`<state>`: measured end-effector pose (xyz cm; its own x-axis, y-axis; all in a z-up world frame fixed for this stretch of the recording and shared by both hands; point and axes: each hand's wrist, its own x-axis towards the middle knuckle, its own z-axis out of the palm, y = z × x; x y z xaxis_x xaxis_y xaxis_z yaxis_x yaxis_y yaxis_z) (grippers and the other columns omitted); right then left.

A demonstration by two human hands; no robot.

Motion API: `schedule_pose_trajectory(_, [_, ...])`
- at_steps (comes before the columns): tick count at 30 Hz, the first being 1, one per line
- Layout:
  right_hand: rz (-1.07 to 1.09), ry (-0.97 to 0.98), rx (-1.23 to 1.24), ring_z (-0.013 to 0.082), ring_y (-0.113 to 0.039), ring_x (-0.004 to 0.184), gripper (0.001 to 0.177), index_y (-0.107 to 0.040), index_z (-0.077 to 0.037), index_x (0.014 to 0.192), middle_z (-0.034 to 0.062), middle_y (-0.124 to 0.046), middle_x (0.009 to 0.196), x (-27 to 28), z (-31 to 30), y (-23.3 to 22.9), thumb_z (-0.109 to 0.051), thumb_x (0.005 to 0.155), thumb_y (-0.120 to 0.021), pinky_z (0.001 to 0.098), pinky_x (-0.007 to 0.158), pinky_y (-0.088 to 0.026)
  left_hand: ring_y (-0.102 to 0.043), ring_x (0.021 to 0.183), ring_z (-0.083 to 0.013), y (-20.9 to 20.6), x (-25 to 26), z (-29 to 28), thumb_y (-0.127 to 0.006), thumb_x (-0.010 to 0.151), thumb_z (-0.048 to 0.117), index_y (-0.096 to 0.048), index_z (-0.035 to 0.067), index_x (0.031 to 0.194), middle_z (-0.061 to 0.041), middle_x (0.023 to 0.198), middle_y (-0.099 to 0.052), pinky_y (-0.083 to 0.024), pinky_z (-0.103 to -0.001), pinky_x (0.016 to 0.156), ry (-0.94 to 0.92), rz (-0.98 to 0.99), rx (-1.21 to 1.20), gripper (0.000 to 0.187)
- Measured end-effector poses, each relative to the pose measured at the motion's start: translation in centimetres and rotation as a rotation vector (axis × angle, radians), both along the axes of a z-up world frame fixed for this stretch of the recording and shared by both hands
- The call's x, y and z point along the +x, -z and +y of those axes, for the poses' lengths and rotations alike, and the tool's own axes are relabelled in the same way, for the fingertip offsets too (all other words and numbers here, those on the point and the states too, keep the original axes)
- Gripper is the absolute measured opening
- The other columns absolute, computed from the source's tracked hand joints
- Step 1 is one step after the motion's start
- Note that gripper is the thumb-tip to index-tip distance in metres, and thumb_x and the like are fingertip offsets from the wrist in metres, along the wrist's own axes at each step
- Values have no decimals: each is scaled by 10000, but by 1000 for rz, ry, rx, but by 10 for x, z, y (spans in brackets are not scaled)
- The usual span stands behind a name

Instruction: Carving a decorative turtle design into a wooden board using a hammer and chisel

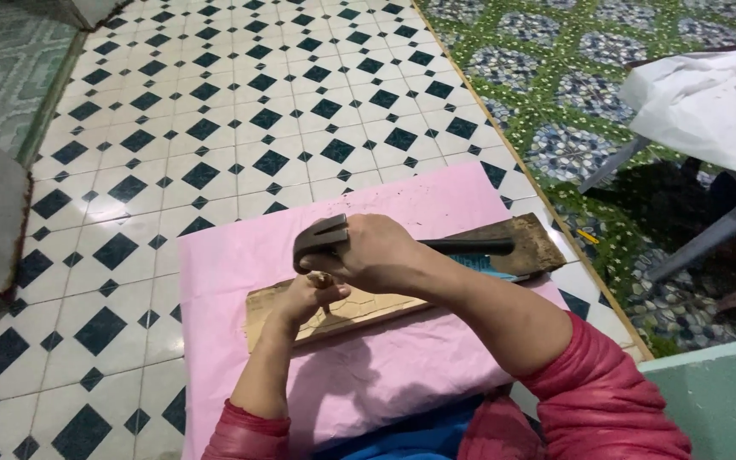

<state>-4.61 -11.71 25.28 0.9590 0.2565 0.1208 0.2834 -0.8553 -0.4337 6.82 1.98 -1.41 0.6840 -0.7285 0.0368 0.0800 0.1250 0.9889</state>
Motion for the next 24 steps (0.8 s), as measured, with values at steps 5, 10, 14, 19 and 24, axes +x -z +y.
schedule_pose_trajectory(5, [73, 57, -23, 385, -732, 732, 531, -707, -87, 757, 151, -703, 666, 8, -11, 21, -570, 903, -543, 480, 680, -591, -574, 397, -222, -6, 1, -4, -885, 697, 39, -753, -91, 853, -167, 625, -655, -550, -352, 304, 26, -26, 14, 242])
schedule_pose_trajectory(10, [100, 152, -56, 347, -739, 706, 485, -709, -131, 726, 97, -686, 621, 14, -11, 30, -575, 862, -567, 461, 652, -594, -611, 389, -222, 41, 13, -9, -882, 693, 5, -754, -63, 800, -160, 601, -665, -530, -319, 271, 10, -9, -15, 180])
schedule_pose_trajectory(14, [166, 183, -19, 404, -732, 742, 518, -736, -73, 766, 178, -689, 667, 8, -17, 17, -547, 874, -556, 502, 687, -584, -549, 334, -199, -8, -8, -8, -847, 697, -23, -691, -46, 677, -123, 512, -573, -492, -314, 258, -7, -70, -61, 158])
schedule_pose_trajectory(19, [134, 138, 109, 462, -719, 780, 561, -716, -20, 766, 248, -696, 712, 1, -17, 9, -542, 897, -562, 546, 696, -574, -471, 366, -133, 42, -4, -17, -795, 812, 54, -599, 81, 571, -57, 475, -500, -407, -241, 300, -224, -144, -210, 313])
schedule_pose_trajectory(24, [87, 31, 134, 515, -691, 859, 491, -725, 10, 856, 287, -716, 810, 1, -18, 10, -456, 903, -577, 602, 738, -542, -291, 391, -98, 57, 2, -16, -701, 826, -34, -371, 157, 480, 3, 441, -353, -265, -224, 378, -202, -127, -254, 515])
